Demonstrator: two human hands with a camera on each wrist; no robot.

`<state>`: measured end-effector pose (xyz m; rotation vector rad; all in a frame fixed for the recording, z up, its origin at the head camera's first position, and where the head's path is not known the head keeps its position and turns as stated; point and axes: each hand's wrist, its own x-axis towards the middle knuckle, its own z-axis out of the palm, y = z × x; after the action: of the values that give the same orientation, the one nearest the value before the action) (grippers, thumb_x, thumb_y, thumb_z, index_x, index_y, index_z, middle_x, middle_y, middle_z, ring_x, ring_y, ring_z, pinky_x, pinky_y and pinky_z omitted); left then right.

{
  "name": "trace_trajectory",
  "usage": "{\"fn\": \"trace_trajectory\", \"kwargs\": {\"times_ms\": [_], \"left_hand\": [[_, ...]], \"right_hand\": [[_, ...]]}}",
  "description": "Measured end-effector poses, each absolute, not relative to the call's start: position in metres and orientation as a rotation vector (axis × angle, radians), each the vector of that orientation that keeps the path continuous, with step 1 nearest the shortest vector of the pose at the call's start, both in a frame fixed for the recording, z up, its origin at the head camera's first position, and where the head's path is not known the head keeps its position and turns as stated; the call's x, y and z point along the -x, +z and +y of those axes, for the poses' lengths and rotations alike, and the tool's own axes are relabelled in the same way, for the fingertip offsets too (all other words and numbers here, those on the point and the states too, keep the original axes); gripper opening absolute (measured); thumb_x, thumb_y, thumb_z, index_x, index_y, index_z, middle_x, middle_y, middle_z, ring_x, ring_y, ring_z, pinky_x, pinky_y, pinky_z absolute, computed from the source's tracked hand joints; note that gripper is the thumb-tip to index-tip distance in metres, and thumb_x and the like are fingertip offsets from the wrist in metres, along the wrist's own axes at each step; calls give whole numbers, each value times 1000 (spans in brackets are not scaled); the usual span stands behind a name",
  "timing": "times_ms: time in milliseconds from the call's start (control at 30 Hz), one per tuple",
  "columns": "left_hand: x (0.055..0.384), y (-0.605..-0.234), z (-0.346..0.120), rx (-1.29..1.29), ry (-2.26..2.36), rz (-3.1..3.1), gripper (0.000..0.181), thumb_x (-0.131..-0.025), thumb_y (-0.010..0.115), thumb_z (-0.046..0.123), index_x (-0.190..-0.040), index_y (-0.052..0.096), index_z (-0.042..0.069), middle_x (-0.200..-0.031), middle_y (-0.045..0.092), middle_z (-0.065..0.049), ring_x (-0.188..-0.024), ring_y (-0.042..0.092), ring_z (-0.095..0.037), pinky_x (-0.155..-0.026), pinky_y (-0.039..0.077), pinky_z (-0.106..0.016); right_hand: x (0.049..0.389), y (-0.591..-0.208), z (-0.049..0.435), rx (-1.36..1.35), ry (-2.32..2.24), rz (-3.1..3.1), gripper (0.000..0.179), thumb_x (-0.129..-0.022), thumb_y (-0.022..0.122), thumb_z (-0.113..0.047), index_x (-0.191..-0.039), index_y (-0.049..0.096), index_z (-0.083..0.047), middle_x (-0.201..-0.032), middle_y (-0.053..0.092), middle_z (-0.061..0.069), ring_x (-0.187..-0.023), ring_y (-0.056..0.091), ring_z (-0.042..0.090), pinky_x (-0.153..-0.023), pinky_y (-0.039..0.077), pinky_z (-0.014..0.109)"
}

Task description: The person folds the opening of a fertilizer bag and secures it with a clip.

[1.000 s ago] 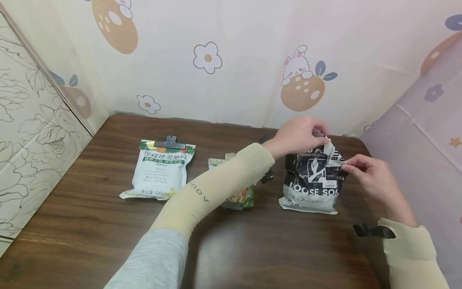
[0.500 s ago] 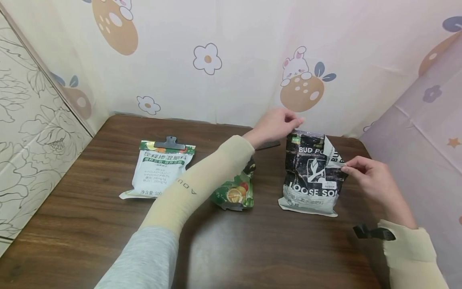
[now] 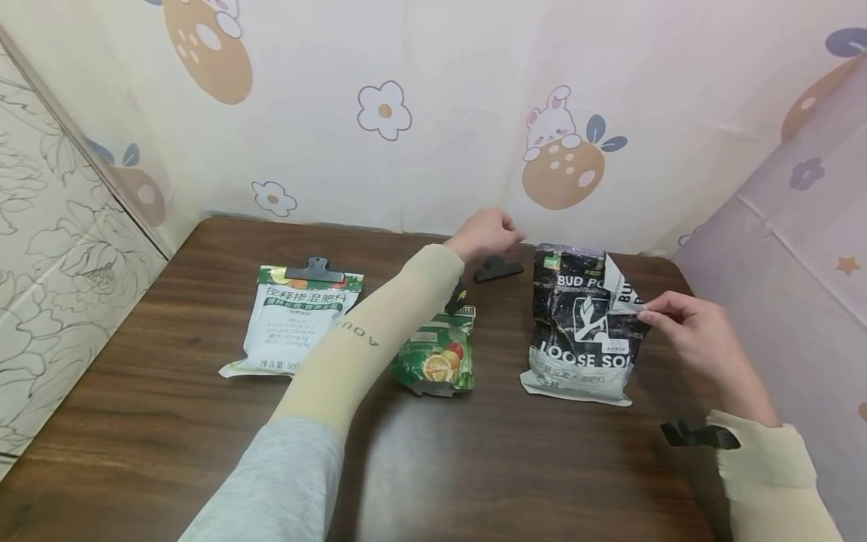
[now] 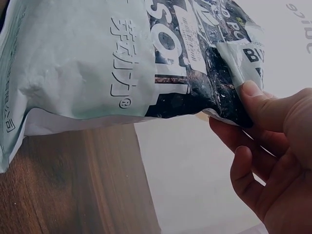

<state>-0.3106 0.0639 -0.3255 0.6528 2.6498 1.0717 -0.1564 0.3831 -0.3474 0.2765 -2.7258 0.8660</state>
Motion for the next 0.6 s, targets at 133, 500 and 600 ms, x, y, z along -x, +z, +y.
{"fn": "trace_trajectory", "kwargs": {"times_ms": [133, 500, 600], "left_hand": [[321, -338, 68, -545, 998, 2670, 39, -102, 55, 35, -73, 65, 11, -76, 67, -5, -61, 49, -15, -57, 40, -27], [333, -369, 72, -374, 782, 2756, 24, -94, 68, 36, -89, 68, 12, -83, 61, -1, -73, 55, -16, -61, 46, -28], [332, -373, 73, -328, 748, 2758, 23, -91, 70, 33, -97, 67, 11, -89, 62, -2, -78, 56, -17, -64, 46, -30]], "right_hand": [[156, -348, 385, -281, 886, -2717, 5, -90, 74, -6, -87, 73, -9, -71, 64, -3, -65, 46, 7, -55, 34, 22], [154, -346, 384, -290, 897, -2708, 8, -91, 74, -11, -88, 72, -4, -68, 62, -8, -63, 45, 7, -54, 33, 23], [154, -347, 386, -301, 900, -2706, 9, -91, 74, -12, -88, 72, -4, -68, 61, -8, -62, 45, 7, -53, 33, 23]]}}
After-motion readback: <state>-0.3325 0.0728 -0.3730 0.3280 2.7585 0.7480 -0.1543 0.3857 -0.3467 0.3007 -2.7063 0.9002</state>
